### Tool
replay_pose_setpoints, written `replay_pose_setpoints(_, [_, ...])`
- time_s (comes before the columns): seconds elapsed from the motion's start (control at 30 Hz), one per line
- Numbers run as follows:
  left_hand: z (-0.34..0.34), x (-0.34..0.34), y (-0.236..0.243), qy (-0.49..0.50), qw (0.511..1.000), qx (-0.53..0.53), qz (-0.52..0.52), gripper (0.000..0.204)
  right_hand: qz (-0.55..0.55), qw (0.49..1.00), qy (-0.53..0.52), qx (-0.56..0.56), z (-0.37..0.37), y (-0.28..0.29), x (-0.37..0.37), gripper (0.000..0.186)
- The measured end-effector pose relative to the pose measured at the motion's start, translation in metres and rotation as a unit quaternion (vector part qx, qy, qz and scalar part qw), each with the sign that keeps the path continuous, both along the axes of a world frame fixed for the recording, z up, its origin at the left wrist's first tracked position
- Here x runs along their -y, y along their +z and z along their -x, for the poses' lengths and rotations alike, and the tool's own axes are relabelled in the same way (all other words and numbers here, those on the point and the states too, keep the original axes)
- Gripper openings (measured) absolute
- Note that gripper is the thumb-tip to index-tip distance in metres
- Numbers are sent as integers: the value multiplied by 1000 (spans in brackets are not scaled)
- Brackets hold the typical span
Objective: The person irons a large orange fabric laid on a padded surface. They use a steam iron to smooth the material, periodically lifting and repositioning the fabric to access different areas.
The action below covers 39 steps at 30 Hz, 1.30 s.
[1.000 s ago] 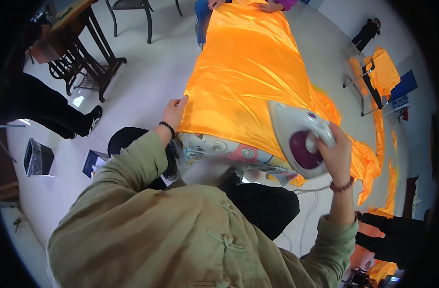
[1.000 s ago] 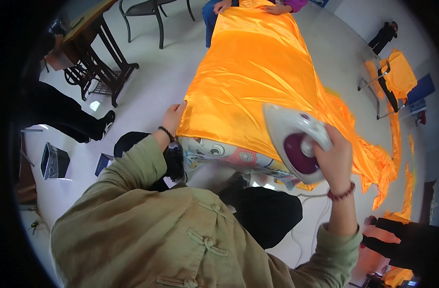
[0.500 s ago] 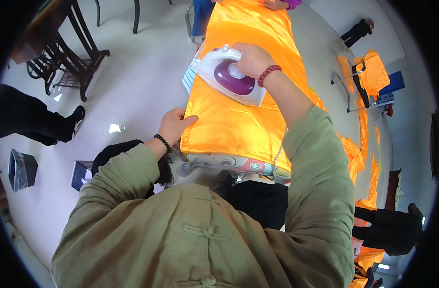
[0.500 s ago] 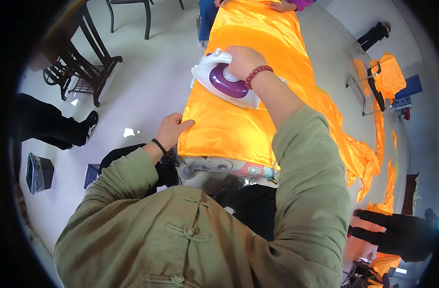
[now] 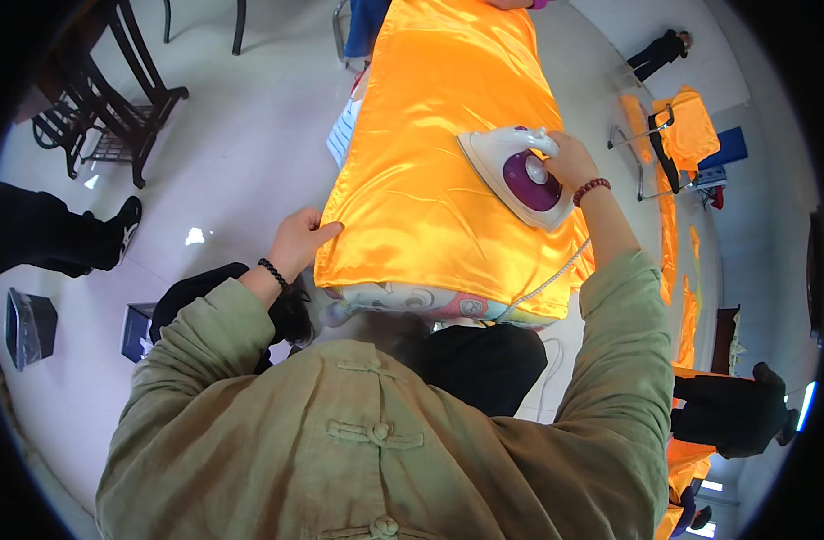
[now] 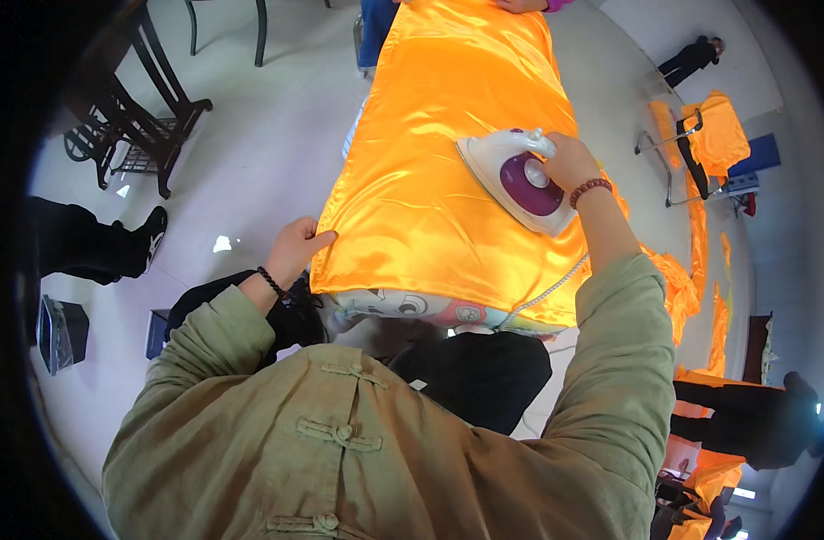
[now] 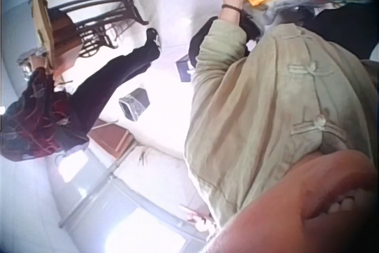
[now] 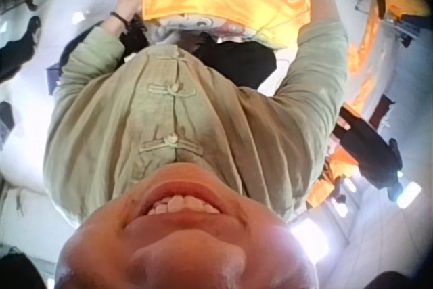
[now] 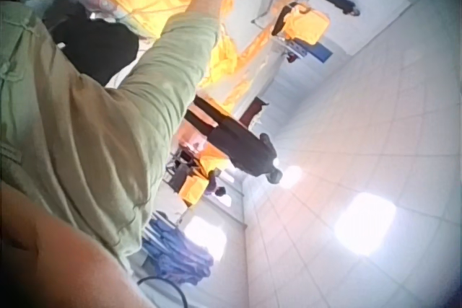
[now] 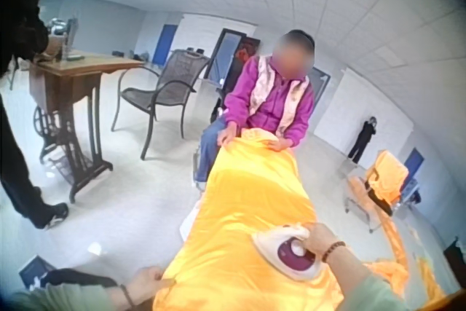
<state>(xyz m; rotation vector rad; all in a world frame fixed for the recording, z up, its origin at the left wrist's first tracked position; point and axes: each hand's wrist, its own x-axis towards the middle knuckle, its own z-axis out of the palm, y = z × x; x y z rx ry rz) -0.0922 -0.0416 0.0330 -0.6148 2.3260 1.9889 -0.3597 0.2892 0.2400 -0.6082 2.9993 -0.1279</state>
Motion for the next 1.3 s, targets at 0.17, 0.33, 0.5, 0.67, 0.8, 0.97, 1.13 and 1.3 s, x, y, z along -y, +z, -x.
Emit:
replay_pose_setpoints(0.17, [-9, -7, 11, -58, 982, 34, -178, 36, 10, 1000, 25, -3, -10, 1, -8, 32])
replay_pose_setpoints(0.33, [-3, 1, 13, -97, 968, 65, -221, 36, 40, 987, 150, 44, -32, -2, 42, 29])
replay_pose_setpoints(0.5, [-4, 18, 21, -141, 952, 113, -248, 33, 5, 956, 288, 53, -76, -5, 92, 20])
replay_pose_setpoints(0.67, [-4, 37, 27, -208, 949, 196, -132, 24, 8, 945, 315, 87, -121, 5, 83, 19])
replay_pose_setpoints(0.8, [-8, 37, 29, -222, 949, 180, -132, 23, 30, 943, 317, 98, -159, 6, 60, 21])
replay_pose_setpoints(0.97, [-14, 26, 35, -241, 950, 142, -141, 32, 46, 957, 282, 44, -174, 11, 54, 14])
replay_pose_setpoints(1.13, [-15, 20, 35, -246, 952, 151, -100, 29, 78, 963, 258, 16, -158, 12, 83, 11])
replay_pose_setpoints(1.3, [-16, 23, 29, -257, 947, 167, -99, 32, 24, 971, 235, -21, -123, -3, 133, 20])
